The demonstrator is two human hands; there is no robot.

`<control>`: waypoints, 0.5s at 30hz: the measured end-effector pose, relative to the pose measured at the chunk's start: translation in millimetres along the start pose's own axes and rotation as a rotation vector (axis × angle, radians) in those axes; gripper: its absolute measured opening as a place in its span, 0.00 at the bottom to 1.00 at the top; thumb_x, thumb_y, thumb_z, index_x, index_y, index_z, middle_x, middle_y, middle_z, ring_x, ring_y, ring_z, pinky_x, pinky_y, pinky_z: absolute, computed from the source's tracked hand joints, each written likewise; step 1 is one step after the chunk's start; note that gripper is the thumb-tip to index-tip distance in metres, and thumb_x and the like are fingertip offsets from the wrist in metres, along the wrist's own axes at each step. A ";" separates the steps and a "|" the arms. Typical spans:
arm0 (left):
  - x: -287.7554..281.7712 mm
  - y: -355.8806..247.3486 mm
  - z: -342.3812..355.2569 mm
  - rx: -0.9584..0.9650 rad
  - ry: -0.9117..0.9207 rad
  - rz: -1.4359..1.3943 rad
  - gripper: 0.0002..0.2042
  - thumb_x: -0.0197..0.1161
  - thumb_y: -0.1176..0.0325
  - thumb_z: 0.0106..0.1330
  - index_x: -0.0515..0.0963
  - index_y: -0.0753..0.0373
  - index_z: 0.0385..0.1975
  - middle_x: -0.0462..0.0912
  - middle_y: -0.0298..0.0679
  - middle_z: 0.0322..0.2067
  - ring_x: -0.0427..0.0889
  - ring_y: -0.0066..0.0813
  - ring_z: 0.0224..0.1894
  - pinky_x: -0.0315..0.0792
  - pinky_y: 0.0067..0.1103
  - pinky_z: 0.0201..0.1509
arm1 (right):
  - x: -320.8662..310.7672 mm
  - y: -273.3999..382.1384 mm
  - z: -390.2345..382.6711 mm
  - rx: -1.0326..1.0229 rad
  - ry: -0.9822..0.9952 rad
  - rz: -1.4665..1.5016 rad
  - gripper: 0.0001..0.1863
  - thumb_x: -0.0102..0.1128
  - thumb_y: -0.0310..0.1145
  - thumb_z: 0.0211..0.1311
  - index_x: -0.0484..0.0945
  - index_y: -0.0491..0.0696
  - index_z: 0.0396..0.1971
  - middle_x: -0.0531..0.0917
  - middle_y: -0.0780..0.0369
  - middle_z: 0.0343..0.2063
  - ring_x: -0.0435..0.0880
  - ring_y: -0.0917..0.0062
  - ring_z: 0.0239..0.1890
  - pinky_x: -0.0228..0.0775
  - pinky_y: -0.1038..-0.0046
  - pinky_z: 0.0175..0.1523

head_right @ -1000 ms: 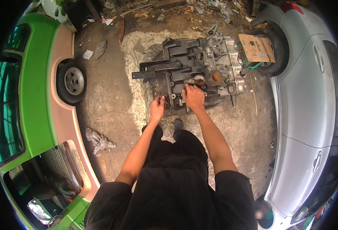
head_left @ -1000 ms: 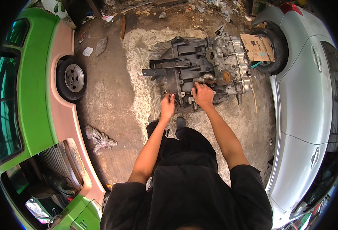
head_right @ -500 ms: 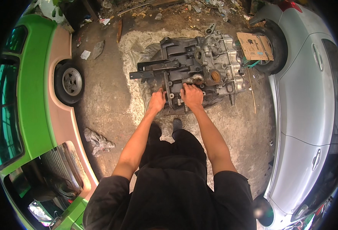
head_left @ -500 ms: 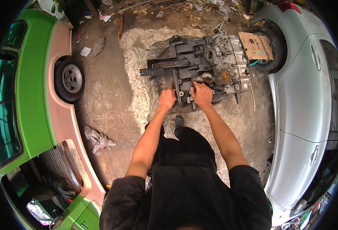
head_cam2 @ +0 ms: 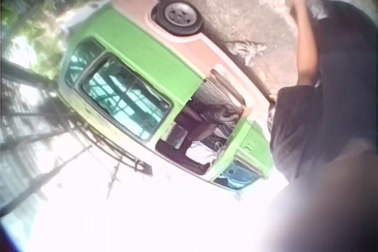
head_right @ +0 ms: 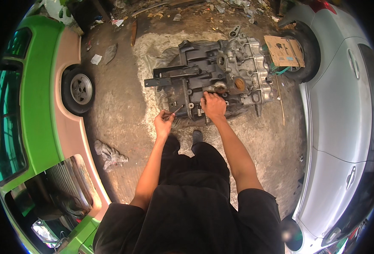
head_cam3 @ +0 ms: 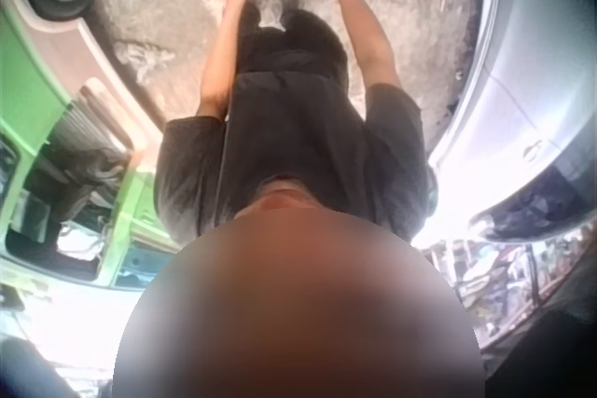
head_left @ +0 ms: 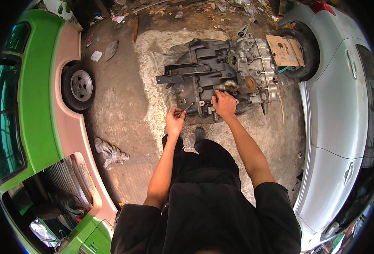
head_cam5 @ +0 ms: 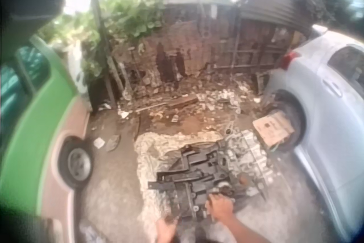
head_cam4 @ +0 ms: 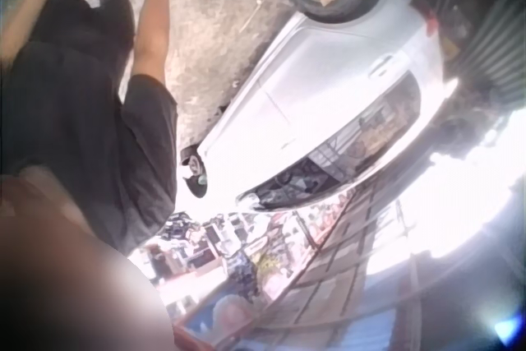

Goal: The person uses a wrench to loosen and remove bolts from a car engine block resting on the ground. They repeatedly turn the wrench, remove bolts by hand, and place them on a nearby cardboard sheet. The person continues this process across multiple bolt locations on the engine.

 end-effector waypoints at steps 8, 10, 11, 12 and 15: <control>39.4 55.9 -28.5 -0.093 0.353 0.144 0.22 0.56 0.73 0.63 0.56 0.60 0.54 0.75 0.43 0.26 0.74 0.39 0.30 0.68 0.31 0.42 | 2.0 -0.5 -0.2 -0.021 -0.017 -0.032 0.16 0.60 0.39 0.57 0.82 0.46 0.41 0.86 0.61 0.34 0.83 0.67 0.38 0.77 0.66 0.43; 42.4 55.1 -31.1 -0.104 0.314 0.011 0.21 0.54 0.73 0.66 0.57 0.58 0.56 0.73 0.41 0.24 0.71 0.35 0.27 0.67 0.30 0.38 | 1.5 -0.6 0.0 -0.005 -0.001 -0.017 0.16 0.60 0.39 0.57 0.82 0.46 0.41 0.86 0.61 0.34 0.83 0.67 0.38 0.77 0.66 0.43; 43.0 53.7 -33.0 -0.133 0.301 -0.062 0.20 0.53 0.73 0.67 0.57 0.58 0.57 0.71 0.40 0.23 0.70 0.33 0.26 0.66 0.30 0.36 | 0.9 -0.7 -0.4 -0.007 0.005 -0.015 0.16 0.60 0.39 0.57 0.81 0.46 0.41 0.86 0.61 0.34 0.83 0.67 0.38 0.77 0.66 0.43; 42.6 50.7 -34.0 -0.129 0.296 -0.061 0.20 0.53 0.73 0.68 0.57 0.57 0.58 0.70 0.38 0.22 0.68 0.30 0.25 0.64 0.29 0.34 | 0.5 -0.7 0.1 -0.004 0.014 -0.013 0.16 0.61 0.39 0.57 0.81 0.46 0.41 0.86 0.61 0.34 0.83 0.67 0.38 0.77 0.66 0.43; 39.7 41.5 -38.2 -0.200 0.315 -0.119 0.19 0.51 0.72 0.71 0.58 0.55 0.59 0.67 0.34 0.21 0.63 0.23 0.22 0.60 0.24 0.28 | -0.8 -0.4 0.9 0.002 0.033 -0.005 0.16 0.61 0.39 0.56 0.81 0.45 0.41 0.85 0.60 0.33 0.83 0.67 0.38 0.77 0.66 0.42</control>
Point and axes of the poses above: each hand's wrist, its own z-axis towards the middle knuckle, its own x-axis out of the palm, y = z × x, the point moved 3 cm from there along z, towards the middle knuckle
